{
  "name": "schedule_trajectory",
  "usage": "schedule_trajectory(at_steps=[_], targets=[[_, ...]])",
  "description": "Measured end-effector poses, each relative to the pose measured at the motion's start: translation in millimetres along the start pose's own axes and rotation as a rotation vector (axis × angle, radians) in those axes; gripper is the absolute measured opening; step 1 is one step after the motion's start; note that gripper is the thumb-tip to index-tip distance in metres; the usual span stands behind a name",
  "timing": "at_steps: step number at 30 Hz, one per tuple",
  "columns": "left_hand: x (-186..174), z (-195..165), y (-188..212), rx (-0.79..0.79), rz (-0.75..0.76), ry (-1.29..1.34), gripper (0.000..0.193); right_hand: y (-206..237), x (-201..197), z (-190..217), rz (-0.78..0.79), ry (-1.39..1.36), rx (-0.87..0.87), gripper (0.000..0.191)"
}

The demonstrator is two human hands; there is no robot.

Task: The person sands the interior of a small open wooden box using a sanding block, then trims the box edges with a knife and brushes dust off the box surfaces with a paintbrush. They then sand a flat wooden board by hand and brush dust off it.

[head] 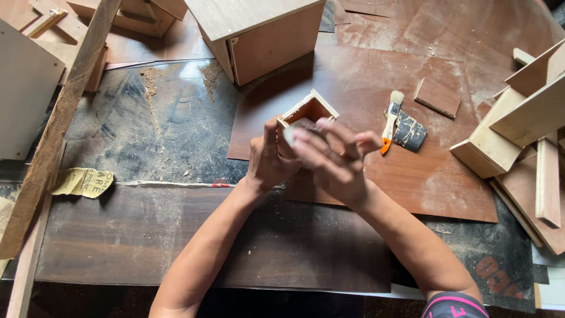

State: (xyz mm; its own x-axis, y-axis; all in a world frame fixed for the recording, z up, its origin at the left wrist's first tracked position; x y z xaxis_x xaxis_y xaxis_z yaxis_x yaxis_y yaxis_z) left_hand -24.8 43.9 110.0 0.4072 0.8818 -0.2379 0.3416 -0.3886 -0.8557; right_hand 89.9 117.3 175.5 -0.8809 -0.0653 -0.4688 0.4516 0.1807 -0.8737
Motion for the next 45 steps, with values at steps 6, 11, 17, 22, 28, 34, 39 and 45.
schedule_trajectory(at_steps=[6, 11, 17, 22, 28, 34, 39, 45], targets=[[-0.2, 9.3, -3.1, -0.189, 0.05, -0.008, 0.086, -0.9, -4.8, 0.3, 0.065, 0.062, 0.06, 0.023], [-2.9, -3.8, -12.0, -0.074, 0.042, 0.018, 0.086, -13.2, -5.3, -16.3, -0.017, 0.038, 0.133, 0.025], [0.8, 0.2, -9.8, -0.106, 0.035, 0.003, 0.085, -11.3, -3.0, -25.5, -0.02, 0.122, 0.09, 0.023], [-2.5, -5.8, -10.0, -0.074, 0.038, 0.012, 0.087, -4.0, -9.2, -13.8, -0.052, 0.081, 0.006, 0.022], [-4.2, -4.0, -10.6, -0.108, 0.045, -0.011, 0.086, -7.9, -7.4, -21.9, -0.011, 0.133, 0.1, 0.019], [-3.2, -5.0, -8.7, -0.088, 0.061, 0.027, 0.084, -9.7, -6.5, -15.8, 0.008, 0.15, 0.067, 0.023], [-2.9, -3.9, -8.2, -0.078, 0.067, 0.032, 0.085, -8.4, -10.7, -12.1, -0.07, 0.048, 0.045, 0.022], [-1.4, -1.3, -7.6, -0.073, 0.047, 0.007, 0.085, -10.0, -11.7, -14.9, -0.095, 0.086, 0.09, 0.025]])
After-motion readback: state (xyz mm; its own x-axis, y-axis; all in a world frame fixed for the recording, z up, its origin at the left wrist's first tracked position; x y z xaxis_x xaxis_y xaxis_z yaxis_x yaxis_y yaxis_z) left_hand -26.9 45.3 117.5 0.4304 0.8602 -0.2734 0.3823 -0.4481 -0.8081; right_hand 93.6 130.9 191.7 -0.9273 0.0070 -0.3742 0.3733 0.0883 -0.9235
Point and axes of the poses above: each hand's wrist, its own y-axis away from the middle knuckle, its own x-axis out of the palm, z = x × y, the point moved 10 cm from there along -y, towards the middle knuckle, and after that the axes turned 1 degree about -z, right-handed, at the moved point
